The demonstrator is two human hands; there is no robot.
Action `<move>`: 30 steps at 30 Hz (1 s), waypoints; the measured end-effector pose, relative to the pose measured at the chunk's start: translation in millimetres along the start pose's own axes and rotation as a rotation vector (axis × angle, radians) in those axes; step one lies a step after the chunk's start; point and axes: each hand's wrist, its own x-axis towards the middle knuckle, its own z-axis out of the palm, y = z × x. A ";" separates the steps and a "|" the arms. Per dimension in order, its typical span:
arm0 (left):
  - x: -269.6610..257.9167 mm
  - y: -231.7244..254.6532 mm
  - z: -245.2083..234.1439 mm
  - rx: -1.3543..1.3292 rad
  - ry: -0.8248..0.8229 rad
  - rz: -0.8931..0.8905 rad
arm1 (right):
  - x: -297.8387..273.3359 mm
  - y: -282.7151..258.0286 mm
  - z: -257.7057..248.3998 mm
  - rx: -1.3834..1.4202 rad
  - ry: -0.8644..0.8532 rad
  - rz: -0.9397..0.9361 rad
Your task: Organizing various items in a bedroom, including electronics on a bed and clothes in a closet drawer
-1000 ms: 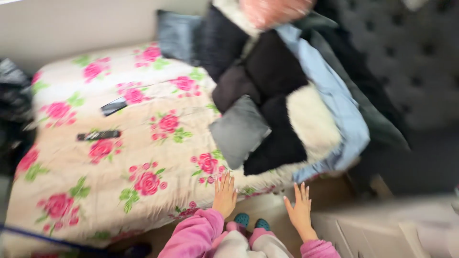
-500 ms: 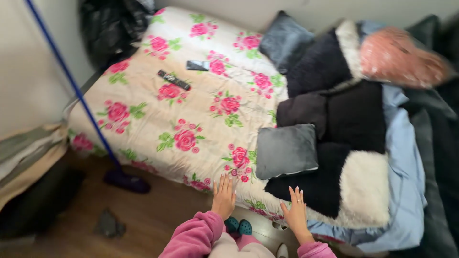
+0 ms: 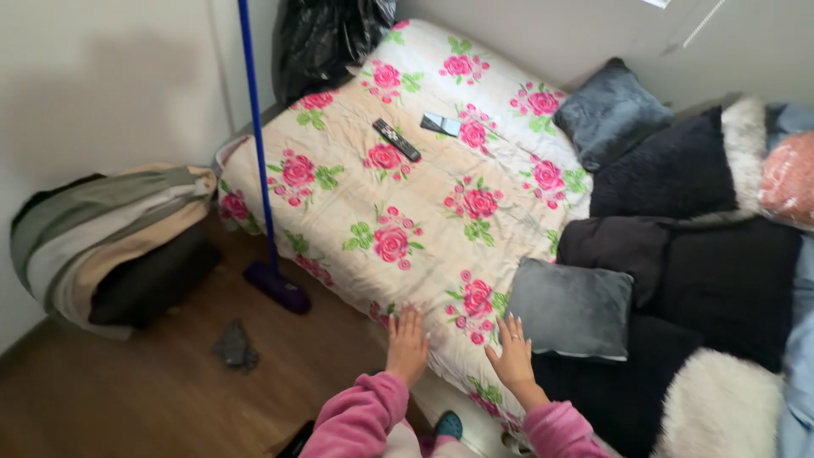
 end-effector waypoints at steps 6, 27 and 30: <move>100.0 -53.3 -10.5 -0.133 0.130 0.194 | 93.3 -107.5 -6.4 -0.112 0.114 -0.122; 290.9 -218.3 96.9 0.326 0.244 0.178 | 417.0 -186.7 87.0 0.029 -0.103 -0.050; 341.6 -245.1 129.3 0.263 0.189 0.222 | 500.9 -189.3 116.8 0.024 0.153 -0.271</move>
